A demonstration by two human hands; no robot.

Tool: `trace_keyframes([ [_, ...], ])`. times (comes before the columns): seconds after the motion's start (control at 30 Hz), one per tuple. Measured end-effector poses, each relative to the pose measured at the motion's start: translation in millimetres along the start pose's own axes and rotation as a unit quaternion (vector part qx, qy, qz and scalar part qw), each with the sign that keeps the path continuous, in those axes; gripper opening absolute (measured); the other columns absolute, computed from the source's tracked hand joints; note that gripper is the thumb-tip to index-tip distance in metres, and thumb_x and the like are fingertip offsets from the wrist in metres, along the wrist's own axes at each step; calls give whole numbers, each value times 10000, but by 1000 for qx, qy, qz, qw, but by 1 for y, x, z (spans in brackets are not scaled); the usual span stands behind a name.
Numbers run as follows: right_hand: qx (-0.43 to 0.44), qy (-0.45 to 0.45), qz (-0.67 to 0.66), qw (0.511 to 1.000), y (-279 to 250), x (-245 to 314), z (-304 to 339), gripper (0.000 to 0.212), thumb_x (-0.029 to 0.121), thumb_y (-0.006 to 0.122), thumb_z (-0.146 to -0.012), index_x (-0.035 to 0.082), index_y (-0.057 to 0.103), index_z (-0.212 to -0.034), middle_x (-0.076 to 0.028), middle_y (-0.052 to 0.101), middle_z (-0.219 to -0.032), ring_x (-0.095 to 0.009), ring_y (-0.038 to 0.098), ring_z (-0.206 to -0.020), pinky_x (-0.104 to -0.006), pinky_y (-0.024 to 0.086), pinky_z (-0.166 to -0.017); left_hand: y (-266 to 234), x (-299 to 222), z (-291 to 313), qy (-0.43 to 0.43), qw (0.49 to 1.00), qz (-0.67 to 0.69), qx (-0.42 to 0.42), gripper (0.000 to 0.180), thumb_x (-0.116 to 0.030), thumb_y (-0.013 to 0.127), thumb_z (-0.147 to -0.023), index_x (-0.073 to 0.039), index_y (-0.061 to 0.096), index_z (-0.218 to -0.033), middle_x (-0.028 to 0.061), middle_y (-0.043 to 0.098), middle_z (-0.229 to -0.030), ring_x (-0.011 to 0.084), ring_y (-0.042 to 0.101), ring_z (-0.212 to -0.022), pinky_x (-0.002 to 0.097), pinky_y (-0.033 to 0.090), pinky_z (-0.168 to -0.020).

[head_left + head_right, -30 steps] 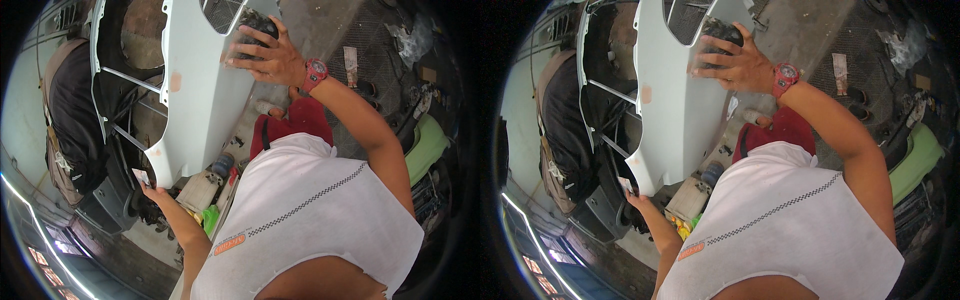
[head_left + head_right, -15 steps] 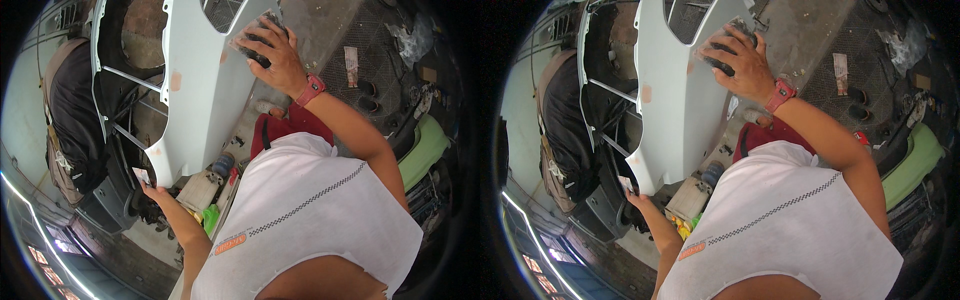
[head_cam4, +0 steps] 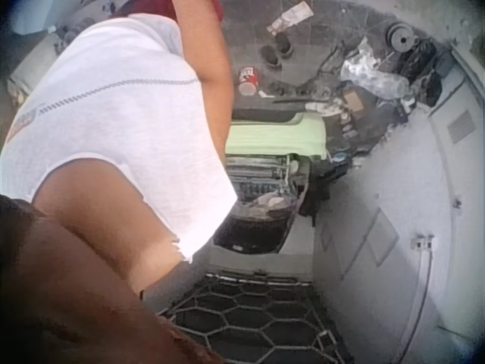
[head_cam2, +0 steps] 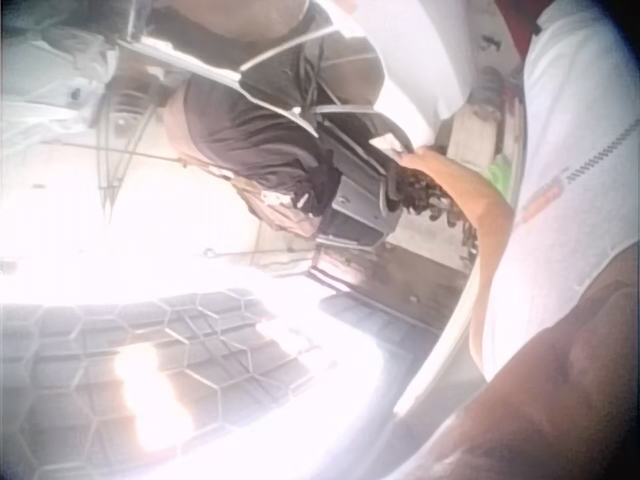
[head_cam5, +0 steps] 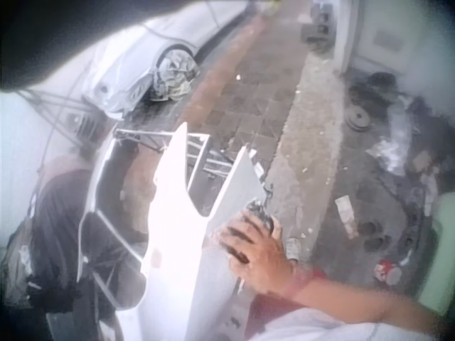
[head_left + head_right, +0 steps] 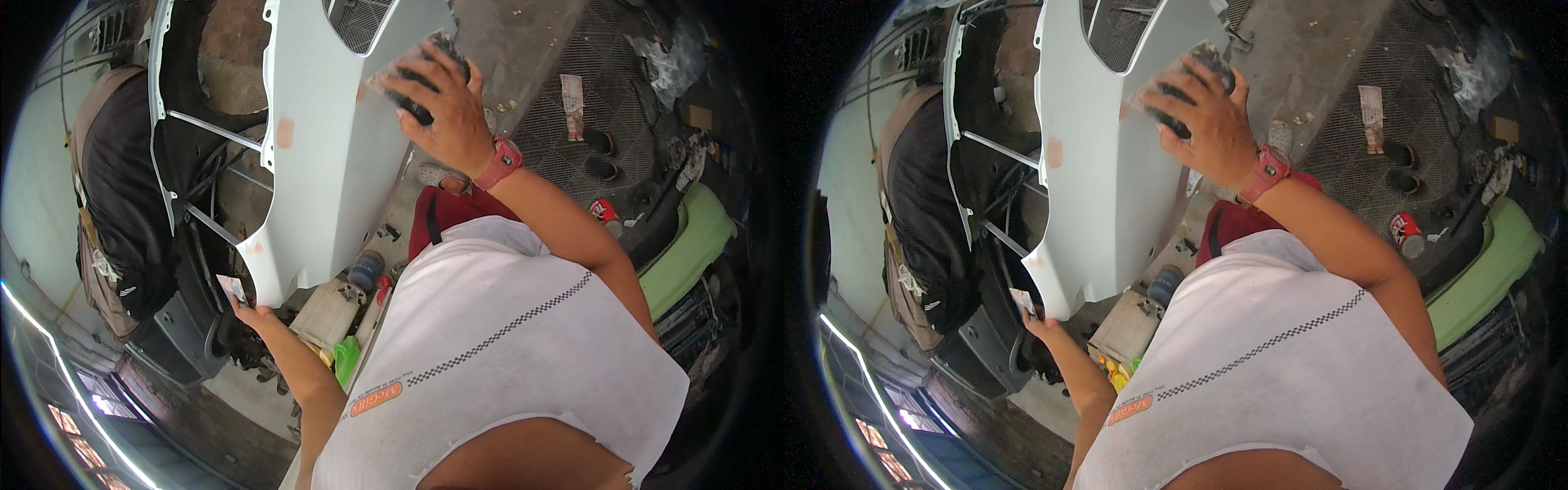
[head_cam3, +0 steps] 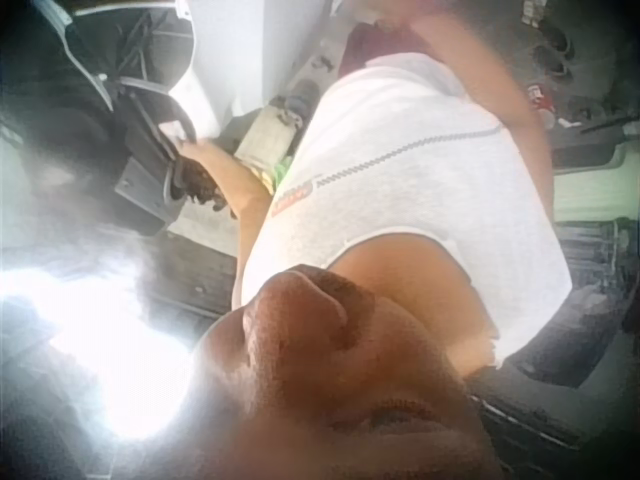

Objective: The person sands a white car bumper with sandpaper, then moves to sand the hood of a white car. The person uses hand-held sandpaper to smooth the surfaces of the car parts.

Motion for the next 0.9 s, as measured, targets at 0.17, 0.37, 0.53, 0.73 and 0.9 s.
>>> trace_keyframes([
  [0.17, 17, -7, -9, 1000, 12, 8, -5, 435, 270, 717, -874, 315, 701, -1307, 36, 582, -1411, -267, 388, -1501, -713, 197, -1143, -1, 1, -1, 9, 1000, 15, -3, 415, -273, 590, -997, -43, 648, -1338, 100, 698, -1137, 280, 688, -1028, 507, 596, -955],
  [0.37, 72, -10, 16, 997, 8, 25, 23, 468, 274, 722, -878, 341, 682, -1340, 36, 553, -1450, -269, 367, -1513, -743, 193, -1130, -1, 3, 2, 19, 1000, 23, -12, 424, -275, 594, -1001, -36, 639, -1347, 90, 690, -1092, 261, 679, -968, 488, 601, -918],
  [0.53, 40, -15, 49, 998, 9, 41, 26, 503, 266, 732, -877, 364, 664, -1366, 35, 531, -1462, -282, 309, -1543, -771, 187, -1111, -1, 1, 1, 20, 999, 27, 4, 315, -276, 601, -1007, -47, 671, -1211, 59, 628, -937, 217, 623, -844, 446, 591, -816],
  [0.73, 11, -14, 75, 997, 15, 38, 10, 523, 259, 738, -880, 383, 646, -1379, 28, 526, -1447, -296, 296, -1544, -785, 175, -1101, 5, 0, 9, 21, 1000, 18, -9, 301, -280, 592, -1015, -40, 668, -1179, 72, 593, -934, 228, 614, -848, 460, 590, -822],
  [0.9, -82, 34, 117, 989, -17, 21, -23, 496, 237, 738, -894, 306, 667, -1380, -9, 581, -1413, -308, 433, -1460, -709, 287, -1127, 8, 0, 11, 21, 1000, 22, 7, 349, -285, 595, -1010, -35, 664, -1244, 78, 619, -984, 243, 634, -884, 475, 600, -863],
])
Point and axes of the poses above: each hand's wrist, its own z-axis away from the middle knuckle, its own y-axis out of the palm, x = y × z, the point moved 2 cm from there along -z, towards the middle knuckle
